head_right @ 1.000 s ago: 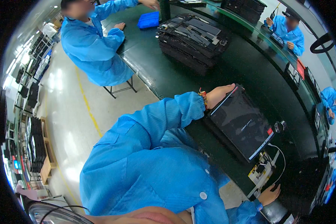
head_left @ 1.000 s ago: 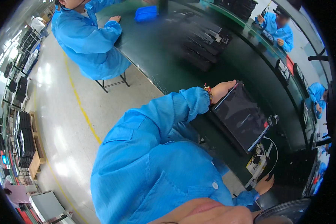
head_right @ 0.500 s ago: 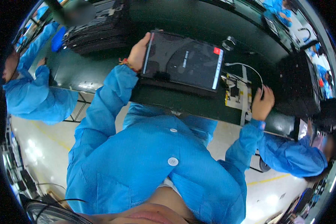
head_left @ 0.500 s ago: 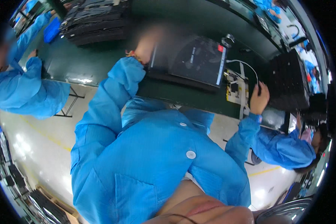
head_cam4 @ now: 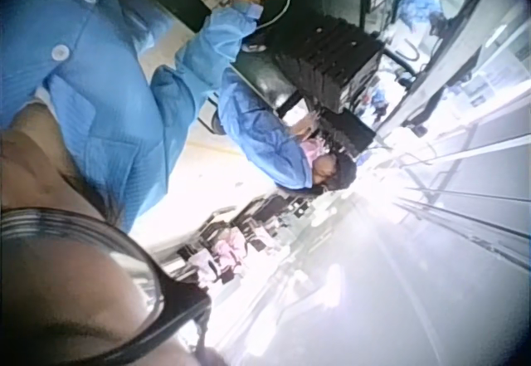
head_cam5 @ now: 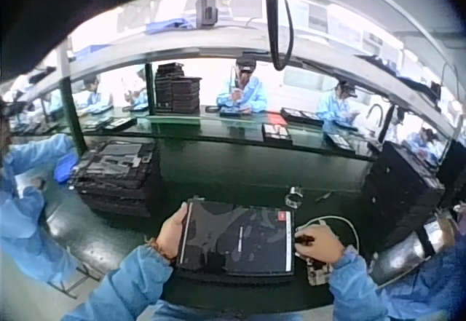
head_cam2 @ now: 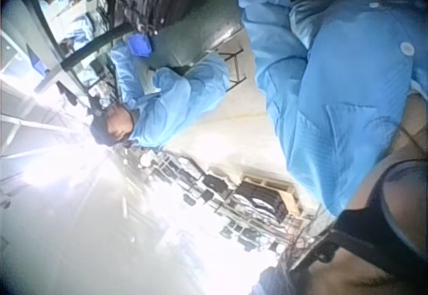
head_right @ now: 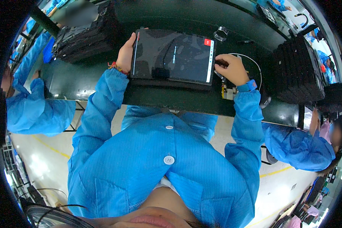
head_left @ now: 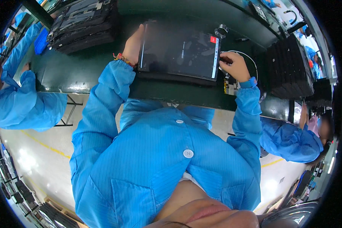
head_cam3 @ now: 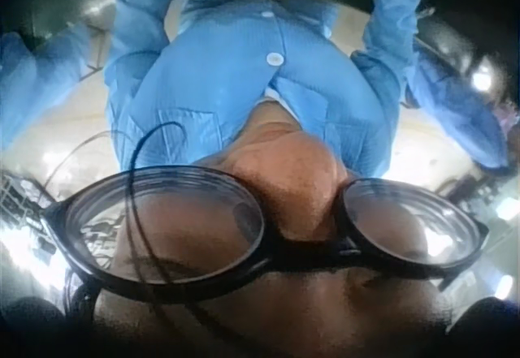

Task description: Testing the functionality, display, and touch response of an electronic screen at a workbench.

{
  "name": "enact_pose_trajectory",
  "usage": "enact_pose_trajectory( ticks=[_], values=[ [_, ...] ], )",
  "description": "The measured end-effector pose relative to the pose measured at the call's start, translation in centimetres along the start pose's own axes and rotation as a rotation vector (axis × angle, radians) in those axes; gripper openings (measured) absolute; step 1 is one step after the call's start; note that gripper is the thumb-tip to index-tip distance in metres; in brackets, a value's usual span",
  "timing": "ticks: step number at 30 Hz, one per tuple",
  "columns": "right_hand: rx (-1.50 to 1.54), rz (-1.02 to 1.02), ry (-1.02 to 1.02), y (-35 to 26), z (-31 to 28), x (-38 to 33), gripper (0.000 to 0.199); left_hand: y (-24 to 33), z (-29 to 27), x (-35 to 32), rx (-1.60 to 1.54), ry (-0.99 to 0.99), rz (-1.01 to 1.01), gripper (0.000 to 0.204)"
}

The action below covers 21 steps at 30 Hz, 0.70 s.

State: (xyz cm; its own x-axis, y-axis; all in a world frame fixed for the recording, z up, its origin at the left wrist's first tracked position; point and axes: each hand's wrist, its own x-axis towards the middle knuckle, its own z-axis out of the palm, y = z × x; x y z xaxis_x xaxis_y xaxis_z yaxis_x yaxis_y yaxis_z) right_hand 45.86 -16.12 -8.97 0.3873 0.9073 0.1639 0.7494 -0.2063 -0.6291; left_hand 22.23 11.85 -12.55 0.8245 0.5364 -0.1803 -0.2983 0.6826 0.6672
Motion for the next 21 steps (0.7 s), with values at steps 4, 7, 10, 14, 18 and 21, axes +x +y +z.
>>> enact_pose_trajectory(
  ticks=[4,7,10,14,18,21],
  values=[
    [0.064,-0.014,0.086,0.2,1.2,-0.1,0.027,0.2,1.2,-0.8,0.028,-0.017,0.023,0.039],
    [0.125,0.098,0.066,0.7,1.6,-0.2,0.024,0.3,1.6,-1.1,0.060,-0.009,0.019,0.041],
    [0.139,0.082,0.084,0.4,1.7,-0.1,0.023,0.5,2.1,-1.5,0.036,-0.026,0.022,0.040],
    [-0.122,0.211,0.095,1.0,-0.1,-0.1,0.029,0.5,1.3,-1.1,0.084,0.091,-0.005,0.041],
    [0.411,0.067,0.372,1.5,0.9,-0.4,0.031,0.4,1.3,-1.0,0.062,0.030,0.019,0.041],
    [0.368,0.172,0.285,0.8,0.2,-0.7,0.026,0.6,1.3,-1.1,0.070,0.082,0.006,0.041]
  ],
)
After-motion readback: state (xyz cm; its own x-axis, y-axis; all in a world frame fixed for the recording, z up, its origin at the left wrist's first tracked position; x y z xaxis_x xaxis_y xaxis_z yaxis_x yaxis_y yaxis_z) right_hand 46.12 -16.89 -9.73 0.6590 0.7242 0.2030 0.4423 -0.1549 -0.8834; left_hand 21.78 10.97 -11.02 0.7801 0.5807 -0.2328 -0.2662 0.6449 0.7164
